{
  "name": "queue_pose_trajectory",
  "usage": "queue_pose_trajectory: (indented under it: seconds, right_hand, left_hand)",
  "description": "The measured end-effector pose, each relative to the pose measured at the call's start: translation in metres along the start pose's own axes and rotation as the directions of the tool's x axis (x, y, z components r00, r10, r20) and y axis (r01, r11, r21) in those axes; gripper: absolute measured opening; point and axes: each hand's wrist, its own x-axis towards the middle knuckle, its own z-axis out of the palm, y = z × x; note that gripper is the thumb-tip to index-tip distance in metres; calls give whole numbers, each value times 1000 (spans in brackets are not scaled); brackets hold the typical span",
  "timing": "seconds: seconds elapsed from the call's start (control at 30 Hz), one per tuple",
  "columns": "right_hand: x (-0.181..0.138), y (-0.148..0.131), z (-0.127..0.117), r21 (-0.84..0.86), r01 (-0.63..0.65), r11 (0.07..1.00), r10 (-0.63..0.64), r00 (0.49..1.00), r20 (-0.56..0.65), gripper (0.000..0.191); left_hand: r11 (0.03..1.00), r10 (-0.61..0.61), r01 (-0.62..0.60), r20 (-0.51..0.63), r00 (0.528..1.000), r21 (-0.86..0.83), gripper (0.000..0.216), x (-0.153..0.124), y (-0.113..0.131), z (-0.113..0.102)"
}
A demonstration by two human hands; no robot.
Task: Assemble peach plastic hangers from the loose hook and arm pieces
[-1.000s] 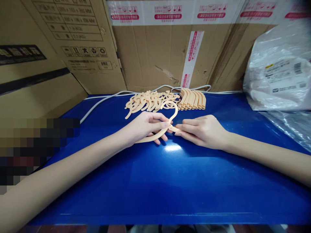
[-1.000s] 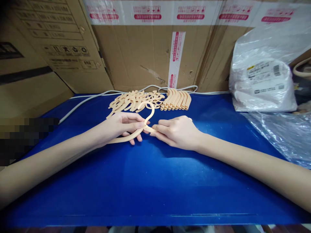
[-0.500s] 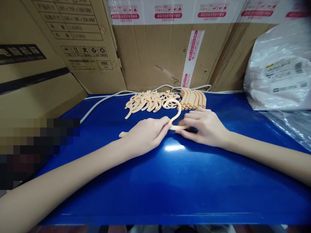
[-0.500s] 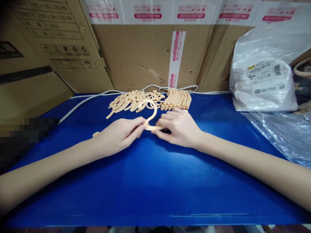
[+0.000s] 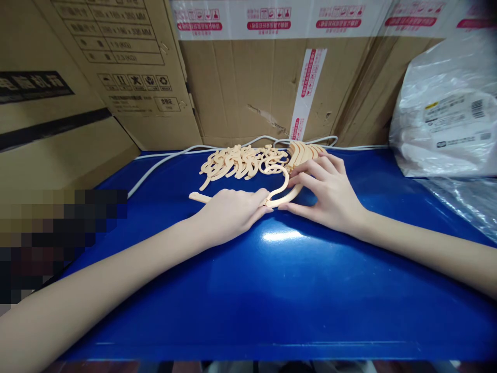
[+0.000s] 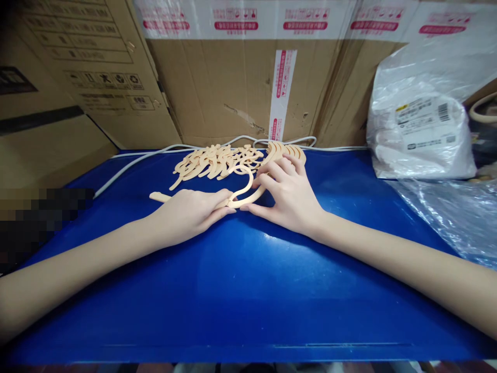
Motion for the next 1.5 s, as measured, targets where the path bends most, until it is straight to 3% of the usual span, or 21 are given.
queue_pose_trajectory:
  seconds: [0.2, 0.37, 0.53, 0.77, 1.07, 1.2, 1.33, 1.5]
  right_hand:
    - [0, 1, -1, 56, -39, 998, 41, 998, -45, 36]
    - [0, 0, -5, 76, 47, 996, -42, 997, -68, 23]
    - [0, -1, -6, 68, 123, 990, -122, 992, -29, 14]
    - [0, 1, -4, 166, 97, 981, -104, 994, 32, 13]
    - [1, 1, -1, 263, -13, 965, -24, 990, 136, 20]
    - [2, 3, -1, 343, -132, 930, 91, 987, 134, 23]
    - [3, 7, 1, 404, -282, 870, 248, 959, 137, 14]
    - [2, 13, 5, 424, -318, 848, 289, 948, 134, 9]
  left_hand:
    - [999, -23, 23, -5, 1000, 38, 29, -1, 1, 0]
    - [999, -31, 31, -10, 999, 32, 32, -1, 2, 0]
    - [999, -34, 34, -14, 999, -1, 32, -1, 2, 1]
    - [999, -25, 25, -6, 1000, -22, 32, 0, 1, 0]
    - [996, 82, -83, -59, 995, -20, 31, -2, -2, 4]
    - [980, 200, -200, -121, 972, 15, 30, -4, -1, 7]
    - [943, 332, -325, -152, 931, 72, 27, -6, 1, 9]
    - [934, 356, -347, -148, 923, 79, 25, -7, 1, 9]
